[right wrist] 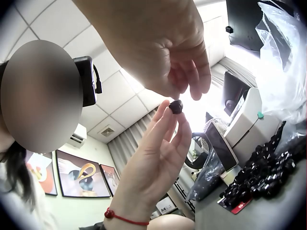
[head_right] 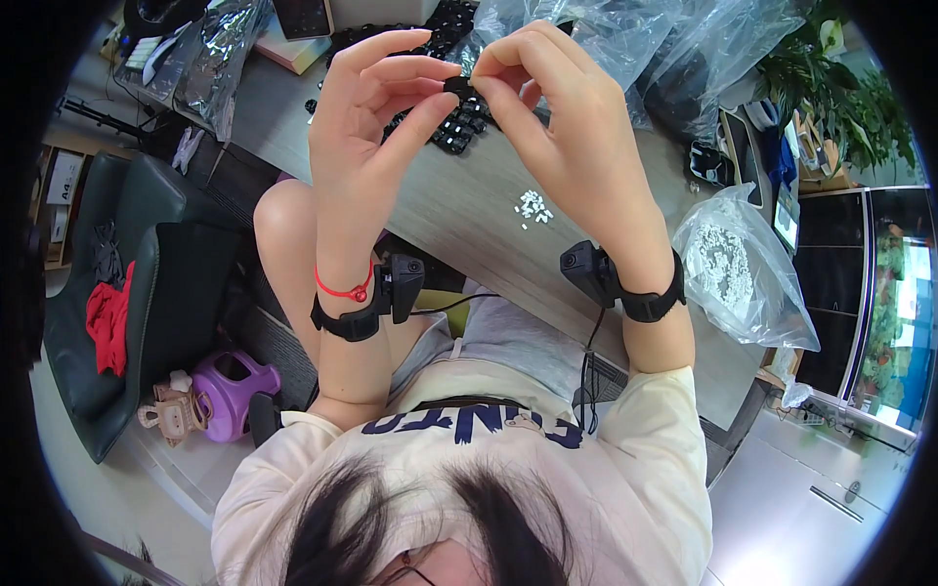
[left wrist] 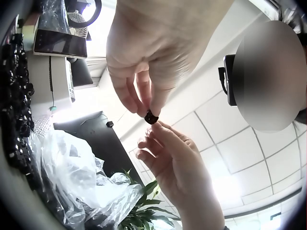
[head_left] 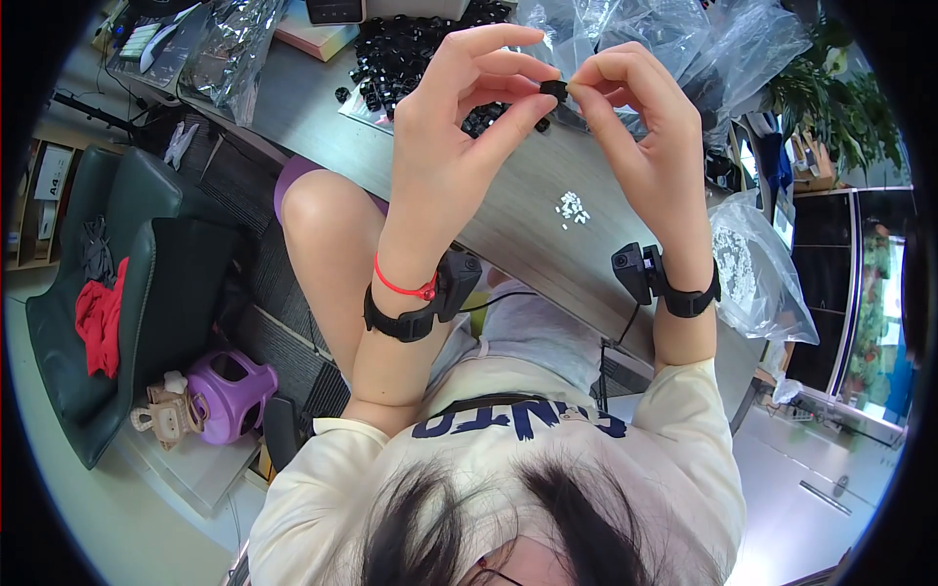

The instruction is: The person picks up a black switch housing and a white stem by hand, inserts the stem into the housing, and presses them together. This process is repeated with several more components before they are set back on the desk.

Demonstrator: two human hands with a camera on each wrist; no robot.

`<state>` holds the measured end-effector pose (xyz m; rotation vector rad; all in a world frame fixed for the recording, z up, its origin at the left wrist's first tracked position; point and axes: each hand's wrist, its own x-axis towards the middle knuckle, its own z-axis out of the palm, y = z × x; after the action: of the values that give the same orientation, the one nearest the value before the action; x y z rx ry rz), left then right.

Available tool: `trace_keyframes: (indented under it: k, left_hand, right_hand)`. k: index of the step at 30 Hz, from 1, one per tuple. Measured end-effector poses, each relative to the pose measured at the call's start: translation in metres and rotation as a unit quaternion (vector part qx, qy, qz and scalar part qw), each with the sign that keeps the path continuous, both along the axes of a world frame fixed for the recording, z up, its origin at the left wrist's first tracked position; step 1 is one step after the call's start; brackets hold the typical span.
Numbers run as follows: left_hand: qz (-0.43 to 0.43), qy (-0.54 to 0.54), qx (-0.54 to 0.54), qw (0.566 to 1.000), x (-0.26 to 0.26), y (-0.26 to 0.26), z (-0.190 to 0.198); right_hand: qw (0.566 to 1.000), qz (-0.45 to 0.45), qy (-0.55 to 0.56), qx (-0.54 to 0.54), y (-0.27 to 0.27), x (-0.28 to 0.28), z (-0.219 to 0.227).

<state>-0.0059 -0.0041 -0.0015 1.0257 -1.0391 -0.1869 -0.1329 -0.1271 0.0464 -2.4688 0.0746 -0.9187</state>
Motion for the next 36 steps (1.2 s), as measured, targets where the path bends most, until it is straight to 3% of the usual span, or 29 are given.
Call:
trace_keyframes:
  k: [3,12,21,22,24,25,27,32,36]
  left_hand:
    - [-0.038,0.053,-0.012,0.998,-0.001,0.0,0.0]
    - [-0.073,0.068,0.016,0.995,0.0,-0.001,-0.002]
    - [-0.044,-0.019,0.05,0.998,0.001,-0.003,-0.004]
    - [-0.036,-0.029,0.049,0.998,0.001,-0.003,-0.004]
    - [-0.029,-0.036,0.047,0.998,0.001,-0.003,-0.004]
    - [-0.028,-0.031,0.045,0.998,0.0,-0.002,-0.003]
    - [-0.028,-0.021,0.04,0.999,-0.001,-0.001,-0.002]
    - [-0.013,0.015,-0.006,1.0,-0.004,-0.005,-0.002]
    - [0.024,-0.066,0.045,0.997,-0.001,0.002,0.004]
  right_hand:
    - [0.999,0.005,0.001,0.032,-0.002,0.0,-0.001]
    - [0.981,0.036,0.028,0.189,-0.003,0.003,-0.006]
    - [0.939,0.061,0.048,0.336,-0.016,-0.011,-0.024]
    - [0.939,0.061,0.049,0.335,-0.019,-0.02,-0.03]
    - [0.955,-0.019,0.199,0.22,-0.023,-0.04,-0.045]
    - [0.954,-0.02,0.201,0.22,-0.021,-0.048,-0.05]
    - [0.95,0.012,0.292,0.109,-0.013,-0.064,-0.058]
    - [0.953,-0.04,0.297,0.052,0.015,-0.075,-0.075]
    - [0.955,-0.075,0.286,0.03,0.026,-0.072,-0.08]
